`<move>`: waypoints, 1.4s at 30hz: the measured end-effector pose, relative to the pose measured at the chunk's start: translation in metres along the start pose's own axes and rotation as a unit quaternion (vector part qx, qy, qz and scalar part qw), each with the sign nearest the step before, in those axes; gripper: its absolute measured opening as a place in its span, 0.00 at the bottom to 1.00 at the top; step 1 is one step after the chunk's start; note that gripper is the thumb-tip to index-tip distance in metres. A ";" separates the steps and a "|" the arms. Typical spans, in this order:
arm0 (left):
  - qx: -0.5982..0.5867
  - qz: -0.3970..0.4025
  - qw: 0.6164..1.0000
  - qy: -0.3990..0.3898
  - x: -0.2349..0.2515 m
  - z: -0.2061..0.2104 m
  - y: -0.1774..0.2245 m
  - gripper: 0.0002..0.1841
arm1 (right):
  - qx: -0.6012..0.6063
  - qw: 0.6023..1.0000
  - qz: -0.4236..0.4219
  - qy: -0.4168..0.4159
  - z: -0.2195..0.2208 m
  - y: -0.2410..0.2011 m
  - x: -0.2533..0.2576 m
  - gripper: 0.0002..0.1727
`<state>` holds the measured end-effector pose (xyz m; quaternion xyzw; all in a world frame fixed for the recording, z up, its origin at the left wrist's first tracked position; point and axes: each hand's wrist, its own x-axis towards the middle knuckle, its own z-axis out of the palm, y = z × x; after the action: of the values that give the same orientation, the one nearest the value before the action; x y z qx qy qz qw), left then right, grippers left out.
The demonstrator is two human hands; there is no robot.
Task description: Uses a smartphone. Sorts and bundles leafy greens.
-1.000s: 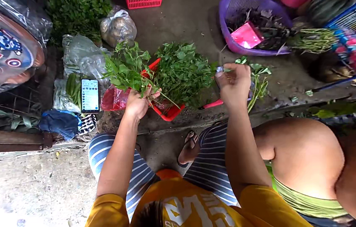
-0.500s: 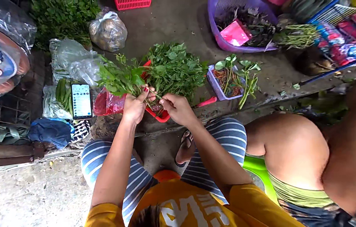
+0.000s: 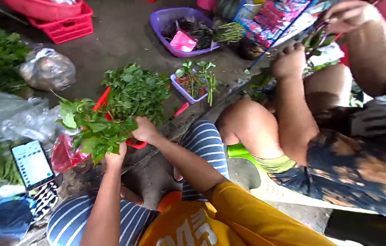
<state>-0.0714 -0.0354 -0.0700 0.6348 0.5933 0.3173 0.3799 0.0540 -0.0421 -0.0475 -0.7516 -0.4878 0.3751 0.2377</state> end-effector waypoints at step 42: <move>-0.457 -0.091 0.879 -0.104 -0.003 0.000 0.004 0.07 | -0.166 0.861 -0.367 0.312 0.005 0.066 -0.025 0.12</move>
<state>-0.0695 -0.0380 -0.0667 0.3630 0.3948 0.4496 0.7143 0.0803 -0.0922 -0.0901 -0.6242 -0.6837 -0.0798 0.3696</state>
